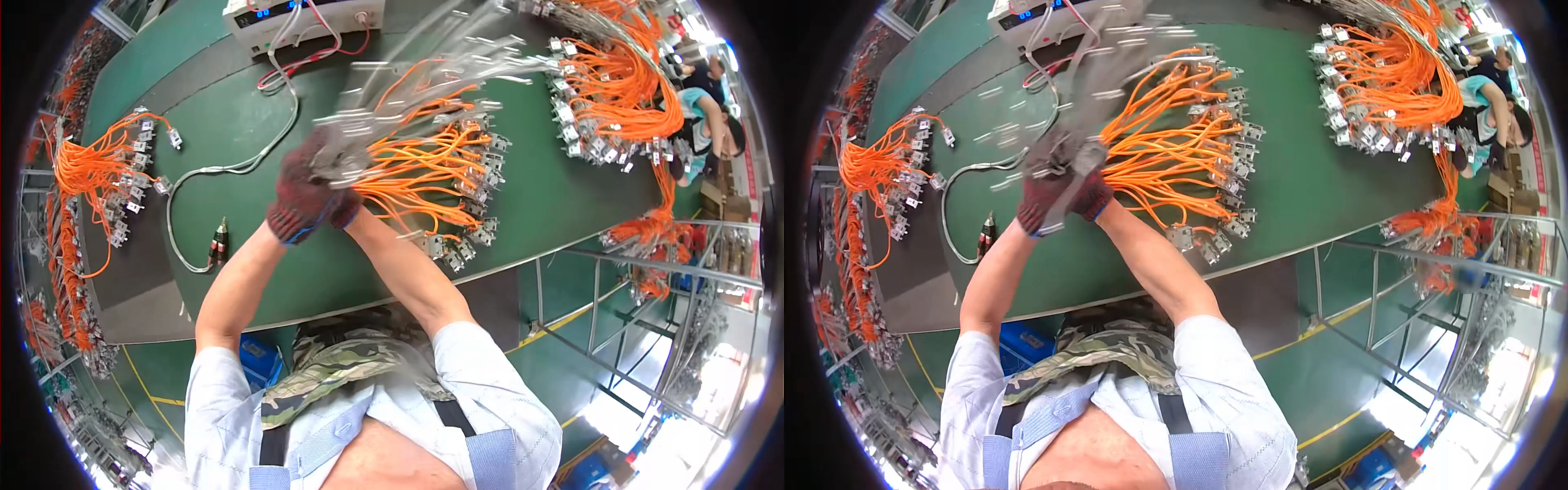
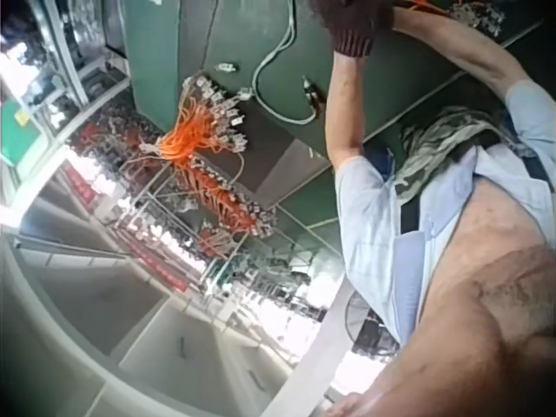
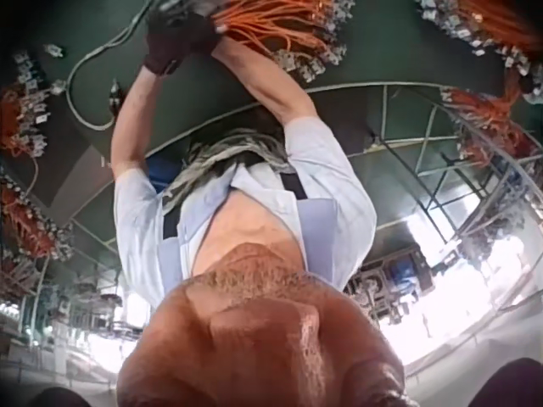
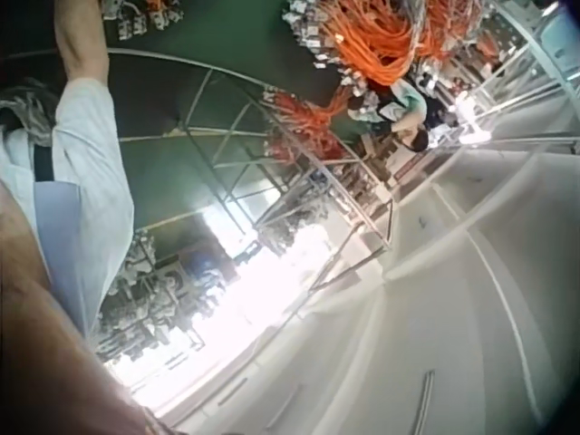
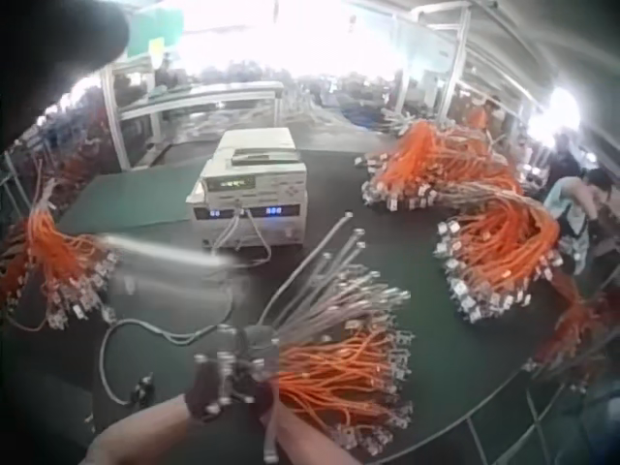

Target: Assembling or inspecting electrical wire harnesses at a factory workbench.

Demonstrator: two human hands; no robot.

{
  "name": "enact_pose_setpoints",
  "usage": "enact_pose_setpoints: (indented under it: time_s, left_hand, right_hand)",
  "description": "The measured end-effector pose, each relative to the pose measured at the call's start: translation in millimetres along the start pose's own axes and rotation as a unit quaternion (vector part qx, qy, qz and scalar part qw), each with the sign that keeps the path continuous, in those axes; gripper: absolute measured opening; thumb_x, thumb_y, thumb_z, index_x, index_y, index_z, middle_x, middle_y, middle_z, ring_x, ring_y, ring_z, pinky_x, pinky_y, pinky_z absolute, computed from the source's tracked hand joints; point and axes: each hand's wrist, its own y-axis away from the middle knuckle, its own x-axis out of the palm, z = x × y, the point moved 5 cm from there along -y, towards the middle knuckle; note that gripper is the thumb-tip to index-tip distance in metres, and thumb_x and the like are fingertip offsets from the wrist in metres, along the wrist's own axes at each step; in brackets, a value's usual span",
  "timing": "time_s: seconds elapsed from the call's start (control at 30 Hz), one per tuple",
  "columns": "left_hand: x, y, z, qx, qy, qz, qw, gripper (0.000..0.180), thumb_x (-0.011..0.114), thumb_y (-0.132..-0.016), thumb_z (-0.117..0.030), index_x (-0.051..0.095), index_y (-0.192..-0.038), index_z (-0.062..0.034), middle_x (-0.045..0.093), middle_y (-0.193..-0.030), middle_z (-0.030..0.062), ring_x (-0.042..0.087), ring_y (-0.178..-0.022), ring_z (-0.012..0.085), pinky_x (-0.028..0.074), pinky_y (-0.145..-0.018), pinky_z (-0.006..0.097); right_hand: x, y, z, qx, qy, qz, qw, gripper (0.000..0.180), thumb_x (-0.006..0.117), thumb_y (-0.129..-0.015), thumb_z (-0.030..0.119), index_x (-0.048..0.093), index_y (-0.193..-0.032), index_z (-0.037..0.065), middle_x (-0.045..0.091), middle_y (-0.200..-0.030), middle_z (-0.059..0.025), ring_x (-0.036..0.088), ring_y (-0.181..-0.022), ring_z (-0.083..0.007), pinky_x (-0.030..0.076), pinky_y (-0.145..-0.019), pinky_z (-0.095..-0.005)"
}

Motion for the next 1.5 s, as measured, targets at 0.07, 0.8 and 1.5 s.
enact_pose_setpoints:
  time_s: [0.07, 0.8, 1.5]
  left_hand:
    - [8, -8, -13, 0.018, 0.038, -0.028, 0.999, 0.044, 0.08, -0.085, -0.024, 0.071, -0.123, -0.0026, 0.073, -0.116, 0.0171, 0.067, -0.112, 0.0369, 0.054, -0.096, 0.042]
    - [8, 2, -8, 0.032, 0.005, -0.127, 0.991, 0.036, 0.068, -0.09, -0.027, 0.07, -0.119, -0.0058, 0.075, -0.091, 0.015, 0.071, -0.086, 0.0333, 0.054, -0.079, 0.044]
    - [3, -8, 6, 0.088, 0.013, -0.189, 0.978, 0.034, 0.071, -0.091, -0.023, 0.072, -0.121, -0.0076, 0.075, -0.111, 0.0202, 0.07, -0.104, 0.0431, 0.056, -0.088, 0.05]
  right_hand:
    - [8, 8, 16, 0.042, -0.016, -0.025, 0.999, 0.04, 0.055, -0.101, 0.031, 0.06, -0.135, 0.012, 0.063, -0.128, -0.0105, 0.055, -0.129, -0.0268, 0.042, -0.114, -0.0419]
    - [-76, 119, 273, 0.164, 0.76, -0.1, 0.621, 0.059, 0.071, -0.087, 0.044, 0.062, -0.133, 0.008, 0.073, -0.11, -0.0235, 0.071, -0.097, -0.0424, 0.057, -0.087, -0.0512]
    - [-78, 168, 281, -0.003, 0.697, 0.147, 0.702, 0.026, 0.075, -0.086, 0.012, 0.072, -0.111, 0.016, 0.072, -0.101, -0.013, 0.069, -0.095, -0.0369, 0.056, -0.081, -0.0477]
